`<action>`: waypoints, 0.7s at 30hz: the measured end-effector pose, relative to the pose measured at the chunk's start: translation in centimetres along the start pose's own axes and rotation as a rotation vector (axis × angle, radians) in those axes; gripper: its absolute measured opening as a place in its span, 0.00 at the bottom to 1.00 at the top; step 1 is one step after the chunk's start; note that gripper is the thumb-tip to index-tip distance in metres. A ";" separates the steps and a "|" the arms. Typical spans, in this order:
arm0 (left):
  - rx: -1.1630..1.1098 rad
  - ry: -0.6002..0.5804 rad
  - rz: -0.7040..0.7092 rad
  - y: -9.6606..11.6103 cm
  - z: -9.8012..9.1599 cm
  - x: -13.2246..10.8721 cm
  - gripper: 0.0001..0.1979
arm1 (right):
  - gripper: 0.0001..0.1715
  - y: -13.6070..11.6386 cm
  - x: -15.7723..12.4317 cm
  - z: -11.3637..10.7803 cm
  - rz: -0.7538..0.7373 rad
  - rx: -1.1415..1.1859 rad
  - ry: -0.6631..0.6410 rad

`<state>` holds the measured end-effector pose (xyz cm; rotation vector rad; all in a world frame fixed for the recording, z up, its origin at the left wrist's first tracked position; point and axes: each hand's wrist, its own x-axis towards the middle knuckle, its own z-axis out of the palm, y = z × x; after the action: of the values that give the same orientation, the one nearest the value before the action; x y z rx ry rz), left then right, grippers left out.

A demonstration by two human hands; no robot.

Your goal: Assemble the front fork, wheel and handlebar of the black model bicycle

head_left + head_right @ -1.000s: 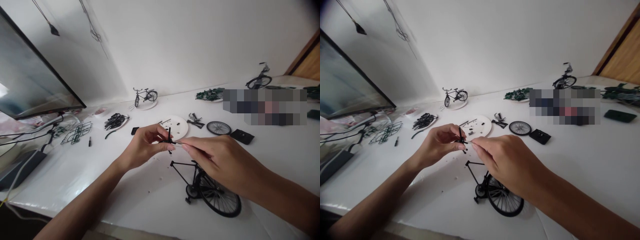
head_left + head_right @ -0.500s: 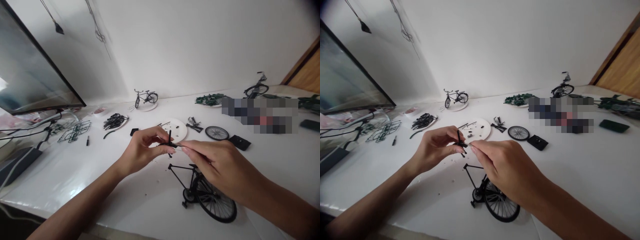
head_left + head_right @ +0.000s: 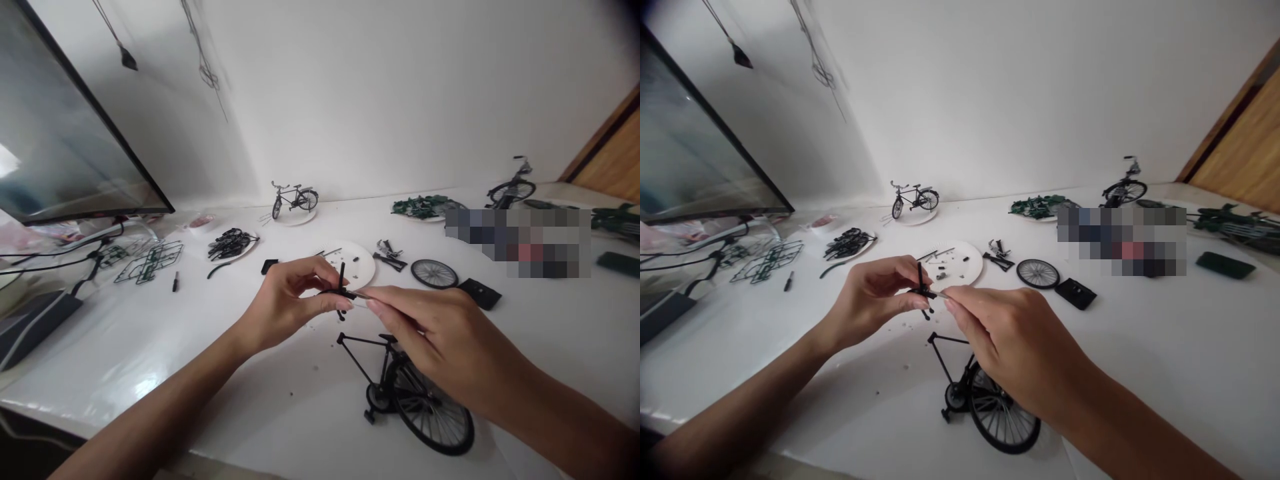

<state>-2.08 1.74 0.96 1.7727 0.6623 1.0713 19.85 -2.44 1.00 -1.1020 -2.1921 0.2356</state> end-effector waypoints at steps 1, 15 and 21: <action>0.000 0.002 0.001 0.0 0.0 0.0 0.08 | 0.15 0.0 0.0 0.0 -0.002 -0.001 0.004; 0.147 0.111 0.091 0.5 0.6 -0.1 0.06 | 0.18 -0.4 0.0 0.2 0.039 -0.020 -0.012; 0.156 0.140 0.103 0.4 1.0 -0.1 0.07 | 0.18 -0.8 -0.2 0.7 0.134 0.063 -0.086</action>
<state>-1.26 1.05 1.06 1.8951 0.7645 1.2511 19.02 -2.99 0.72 -1.2248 -2.1722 0.4157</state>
